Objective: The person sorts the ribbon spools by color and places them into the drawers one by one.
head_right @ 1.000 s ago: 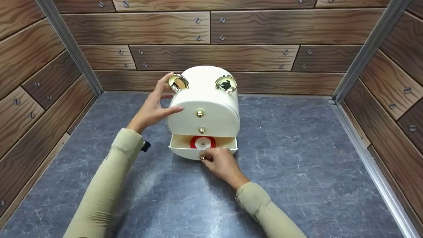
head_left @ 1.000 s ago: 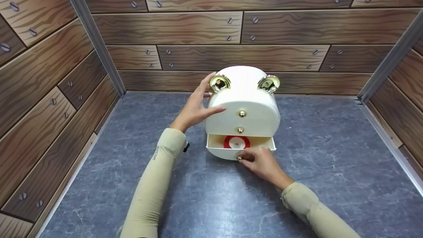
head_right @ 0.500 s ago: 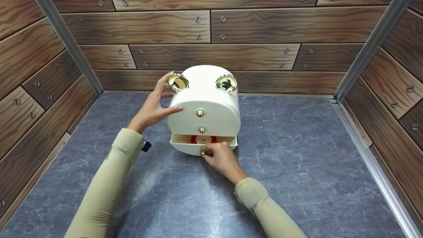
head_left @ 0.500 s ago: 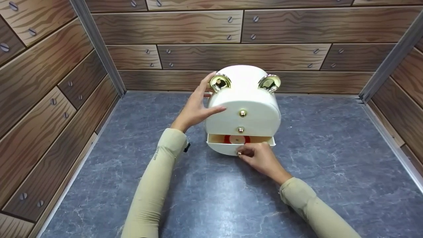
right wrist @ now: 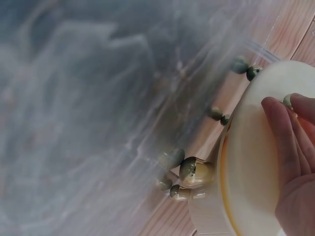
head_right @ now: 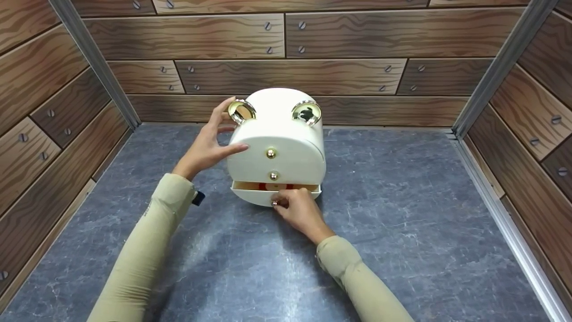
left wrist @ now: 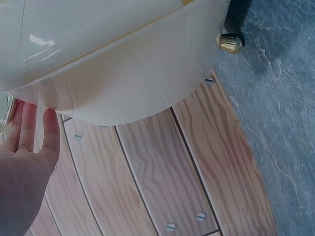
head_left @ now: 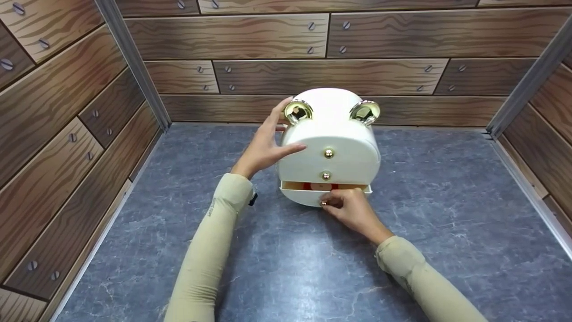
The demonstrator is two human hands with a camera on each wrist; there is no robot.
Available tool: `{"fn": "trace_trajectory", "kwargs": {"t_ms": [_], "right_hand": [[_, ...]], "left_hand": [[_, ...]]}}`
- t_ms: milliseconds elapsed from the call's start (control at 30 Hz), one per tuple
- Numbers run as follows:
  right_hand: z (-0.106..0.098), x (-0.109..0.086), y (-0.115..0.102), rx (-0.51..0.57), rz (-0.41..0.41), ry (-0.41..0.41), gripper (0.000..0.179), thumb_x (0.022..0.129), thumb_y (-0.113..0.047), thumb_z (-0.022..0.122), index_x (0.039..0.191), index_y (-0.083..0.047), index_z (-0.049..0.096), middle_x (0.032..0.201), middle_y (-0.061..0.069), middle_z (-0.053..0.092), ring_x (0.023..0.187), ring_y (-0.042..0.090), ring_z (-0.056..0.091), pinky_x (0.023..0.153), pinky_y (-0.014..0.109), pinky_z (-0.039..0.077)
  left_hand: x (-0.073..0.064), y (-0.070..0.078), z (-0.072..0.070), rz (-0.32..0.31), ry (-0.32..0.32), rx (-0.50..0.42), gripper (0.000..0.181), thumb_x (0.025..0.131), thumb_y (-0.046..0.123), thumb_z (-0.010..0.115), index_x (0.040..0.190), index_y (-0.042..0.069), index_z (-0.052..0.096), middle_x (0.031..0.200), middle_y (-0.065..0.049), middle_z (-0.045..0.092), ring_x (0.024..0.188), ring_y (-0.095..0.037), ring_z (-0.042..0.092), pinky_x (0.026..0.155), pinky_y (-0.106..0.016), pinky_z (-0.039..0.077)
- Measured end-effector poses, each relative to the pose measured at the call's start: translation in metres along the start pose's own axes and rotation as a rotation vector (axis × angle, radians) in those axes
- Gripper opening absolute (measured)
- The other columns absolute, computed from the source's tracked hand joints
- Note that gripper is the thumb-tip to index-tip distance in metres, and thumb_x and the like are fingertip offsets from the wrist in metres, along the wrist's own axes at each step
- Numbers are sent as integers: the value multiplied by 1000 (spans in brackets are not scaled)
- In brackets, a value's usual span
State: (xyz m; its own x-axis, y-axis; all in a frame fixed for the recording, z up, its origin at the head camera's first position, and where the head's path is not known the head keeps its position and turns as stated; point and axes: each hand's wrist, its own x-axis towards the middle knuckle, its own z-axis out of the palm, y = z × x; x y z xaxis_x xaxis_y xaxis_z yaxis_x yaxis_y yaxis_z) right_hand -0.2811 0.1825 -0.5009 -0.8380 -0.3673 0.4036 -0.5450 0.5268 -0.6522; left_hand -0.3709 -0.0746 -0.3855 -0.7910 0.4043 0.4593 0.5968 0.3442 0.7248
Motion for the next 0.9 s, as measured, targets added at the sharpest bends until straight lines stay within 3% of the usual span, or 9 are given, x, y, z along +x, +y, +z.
{"fn": "trace_trajectory", "kwargs": {"t_ms": [267,767,900], "right_hand": [[-1,5,0,-15,10,0,15,81,4,82,94,-3,81,90,10,79,82,24,78,75,32,64],[-1,11,2,-28,26,7,16,81,5,82,95,-3,81,92,9,79,82,22,77,76,33,64],[-1,12,2,-44,28,12,17,81,5,83,95,-3,81,92,9,80,82,22,77,75,34,64]], "left_hand": [[1,0,1,22,4,-13,108,80,47,89,164,39,22,139,1,57,126,-16,58,110,-40,49],[3,0,0,44,16,-25,110,78,42,92,164,27,26,131,-1,60,122,-17,61,106,-36,51],[4,-1,0,46,16,-21,109,78,42,92,164,30,26,131,0,61,122,-15,60,106,-36,51]]}}
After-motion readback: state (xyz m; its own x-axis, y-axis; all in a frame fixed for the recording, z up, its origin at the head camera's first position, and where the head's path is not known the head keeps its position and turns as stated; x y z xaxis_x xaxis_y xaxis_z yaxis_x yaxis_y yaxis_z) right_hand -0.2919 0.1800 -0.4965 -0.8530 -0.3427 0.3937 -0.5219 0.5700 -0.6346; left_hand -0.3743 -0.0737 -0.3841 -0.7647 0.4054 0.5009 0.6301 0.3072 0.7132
